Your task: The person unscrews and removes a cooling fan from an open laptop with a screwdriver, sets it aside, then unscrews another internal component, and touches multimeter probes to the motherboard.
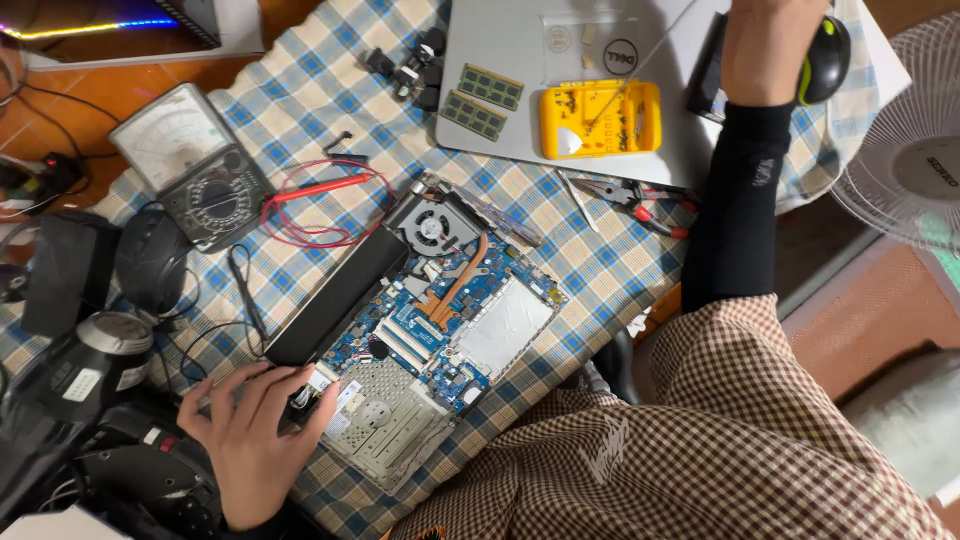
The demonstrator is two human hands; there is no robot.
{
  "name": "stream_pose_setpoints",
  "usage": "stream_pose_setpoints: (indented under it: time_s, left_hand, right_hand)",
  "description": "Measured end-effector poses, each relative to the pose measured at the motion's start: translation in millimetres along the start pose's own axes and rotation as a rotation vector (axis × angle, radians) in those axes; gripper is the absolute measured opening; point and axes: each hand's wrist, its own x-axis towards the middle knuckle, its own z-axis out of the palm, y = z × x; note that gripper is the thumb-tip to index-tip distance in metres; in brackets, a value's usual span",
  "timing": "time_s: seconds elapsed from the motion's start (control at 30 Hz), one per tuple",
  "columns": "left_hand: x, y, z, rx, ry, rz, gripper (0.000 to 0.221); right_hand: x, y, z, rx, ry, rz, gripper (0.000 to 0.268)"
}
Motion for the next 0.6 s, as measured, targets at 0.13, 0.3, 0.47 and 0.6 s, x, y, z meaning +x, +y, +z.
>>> stream_pose_setpoints:
  time_s: [0.13,0.3,0.47,0.6]
  left_hand:
    - [4,3,-3,-0.03,0.023,0.025,0.032]
    - [12,11,-9,-0.061,0.087,0.028,0.031]
    - [12,9,-10,-0.104,0.136,0.05,0.03]
    - [9,4,-6,-0.124,0.179,0.079,0.029]
  right_hand:
    - [7,-16,31,0.043,0.015,0.008,0.016]
    - [-2,-62,115,-0.329,-0.002,-0.071,0.026]
    - [5,-54,205,-0.323,-0.125,-0.062,0.024]
    - [4,-46,212,-0.38,-0.144,-0.037,0.023]
